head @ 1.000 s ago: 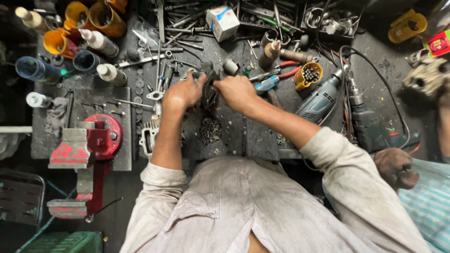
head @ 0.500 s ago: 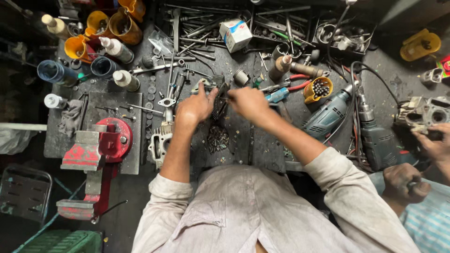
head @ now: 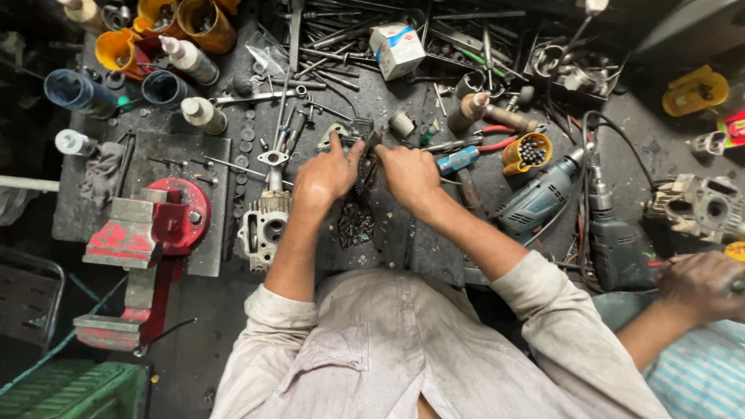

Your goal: The person uses a metal file to scrape and clean the inner surfaces of a small engine cylinder block. They rotate the part to access different areas and continue filing throughout the clip.

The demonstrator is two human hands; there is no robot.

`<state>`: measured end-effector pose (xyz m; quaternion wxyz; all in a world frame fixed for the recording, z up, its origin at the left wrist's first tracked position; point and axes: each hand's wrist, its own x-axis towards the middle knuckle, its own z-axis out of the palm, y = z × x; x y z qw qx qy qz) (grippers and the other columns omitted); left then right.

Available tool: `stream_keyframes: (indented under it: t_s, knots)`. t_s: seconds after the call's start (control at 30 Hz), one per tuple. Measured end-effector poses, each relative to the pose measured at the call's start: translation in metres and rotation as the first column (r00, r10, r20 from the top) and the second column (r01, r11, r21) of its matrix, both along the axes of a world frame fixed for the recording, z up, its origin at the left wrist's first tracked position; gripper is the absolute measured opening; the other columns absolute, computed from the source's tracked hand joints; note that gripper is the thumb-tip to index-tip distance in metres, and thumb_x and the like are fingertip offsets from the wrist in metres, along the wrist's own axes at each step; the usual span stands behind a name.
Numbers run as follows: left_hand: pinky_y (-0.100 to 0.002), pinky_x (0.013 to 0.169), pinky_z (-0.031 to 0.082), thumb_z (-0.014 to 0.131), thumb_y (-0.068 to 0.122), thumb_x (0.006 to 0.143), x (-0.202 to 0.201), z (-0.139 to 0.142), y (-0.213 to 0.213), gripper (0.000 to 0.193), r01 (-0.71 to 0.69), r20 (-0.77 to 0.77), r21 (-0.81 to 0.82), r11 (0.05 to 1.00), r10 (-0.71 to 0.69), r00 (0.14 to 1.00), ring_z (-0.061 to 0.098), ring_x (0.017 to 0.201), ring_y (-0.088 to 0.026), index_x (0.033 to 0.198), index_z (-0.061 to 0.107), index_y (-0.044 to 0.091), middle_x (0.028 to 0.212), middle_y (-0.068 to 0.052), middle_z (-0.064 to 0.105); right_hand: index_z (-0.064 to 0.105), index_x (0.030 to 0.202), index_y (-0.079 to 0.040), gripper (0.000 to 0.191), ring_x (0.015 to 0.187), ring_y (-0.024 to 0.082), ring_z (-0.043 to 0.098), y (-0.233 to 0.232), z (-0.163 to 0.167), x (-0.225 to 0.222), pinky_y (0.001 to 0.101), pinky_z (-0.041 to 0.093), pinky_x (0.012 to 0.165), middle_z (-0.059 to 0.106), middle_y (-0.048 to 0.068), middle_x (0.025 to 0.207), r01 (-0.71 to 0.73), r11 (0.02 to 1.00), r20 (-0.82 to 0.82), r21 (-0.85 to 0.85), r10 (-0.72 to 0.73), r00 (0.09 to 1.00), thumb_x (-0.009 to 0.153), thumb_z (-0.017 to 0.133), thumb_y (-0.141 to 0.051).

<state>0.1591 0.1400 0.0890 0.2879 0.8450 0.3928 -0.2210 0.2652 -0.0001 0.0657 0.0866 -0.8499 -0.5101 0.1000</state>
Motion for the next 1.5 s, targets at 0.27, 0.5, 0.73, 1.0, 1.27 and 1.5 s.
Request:
stream_keyframes:
  t_s: [0.27, 0.5, 0.73, 1.0, 1.27, 1.5]
  knots:
    - [-0.057, 0.103, 0.047, 0.020, 0.067, 0.101, -0.006, 0.008, -0.007, 0.088, 0.000, 0.003, -0.005, 1.000, 0.000, 1.000, 0.065, 0.112, -0.050, 0.164, 0.010, 0.006, 0.115, -0.032, 0.069, 0.066, 0.105, -0.010, 0.014, 0.073, 0.043, 0.072, -0.012, -0.004, -0.013, 0.0552, 0.055, 0.061, 0.073, 0.019, 0.082, 0.124, 0.992, -0.001, -0.025, -0.124, 0.992, 0.097, 0.059, -0.020]
    - [-0.057, 0.100, 0.049, 0.017, 0.065, 0.100, -0.004, 0.017, -0.006, 0.088, 0.001, -0.048, -0.066, 0.998, -0.004, 0.999, 0.072, 0.100, -0.046, 0.163, 0.006, 0.005, 0.101, -0.028, 0.074, 0.065, 0.101, -0.004, 0.018, 0.076, 0.037, 0.075, -0.005, -0.008, -0.019, 0.0463, 0.058, 0.060, 0.074, 0.018, 0.090, 0.102, 0.986, 0.092, -0.130, -0.090, 0.992, 0.083, 0.065, -0.009]
    - [-0.058, 0.094, 0.051, 0.022, 0.061, 0.104, -0.004, 0.007, -0.009, 0.086, -0.035, 0.099, 0.017, 0.999, 0.033, 0.995, 0.069, 0.100, -0.051, 0.160, 0.016, -0.003, 0.099, -0.032, 0.072, 0.069, 0.093, -0.006, 0.007, 0.072, 0.036, 0.075, -0.008, -0.009, -0.011, 0.0448, 0.058, 0.060, 0.074, 0.017, 0.086, 0.051, 0.998, 0.183, -0.028, -0.045, 0.982, 0.088, 0.066, -0.011]
    - [-0.059, 0.096, 0.050, 0.023, 0.063, 0.103, -0.002, 0.007, -0.007, 0.086, -0.026, 0.079, 0.038, 0.999, 0.023, 0.997, 0.067, 0.104, -0.052, 0.161, 0.017, -0.001, 0.105, -0.032, 0.071, 0.072, 0.083, -0.008, 0.023, 0.067, 0.027, 0.068, 0.011, -0.022, 0.029, 0.0402, 0.054, 0.060, 0.073, 0.016, 0.077, -0.051, 0.997, -0.212, -0.053, 0.039, 0.976, 0.092, 0.063, -0.027]
    - [-0.057, 0.106, 0.045, 0.018, 0.067, 0.102, 0.006, 0.007, 0.009, 0.088, -0.017, 0.025, -0.003, 1.000, 0.017, 1.000, 0.061, 0.117, -0.053, 0.162, 0.016, 0.002, 0.120, -0.035, 0.066, 0.071, 0.110, -0.005, 0.039, 0.058, 0.010, 0.050, -0.021, -0.044, 0.058, 0.0316, 0.041, 0.051, 0.058, -0.001, 0.070, 0.503, 0.864, -0.907, -0.002, -0.214, 0.363, 0.106, 0.052, -0.038]
    - [-0.057, 0.107, 0.044, 0.013, 0.066, 0.100, 0.006, 0.013, 0.004, 0.087, -0.029, -0.055, -0.058, 0.998, 0.025, 0.998, 0.066, 0.114, -0.048, 0.163, 0.008, 0.006, 0.112, -0.032, 0.071, 0.077, 0.112, -0.010, 0.037, 0.086, 0.039, 0.071, -0.015, -0.034, 0.030, 0.0475, 0.055, 0.077, 0.076, 0.020, 0.094, 0.226, 0.962, -0.440, 0.155, -0.138, 0.887, 0.099, 0.064, -0.042]
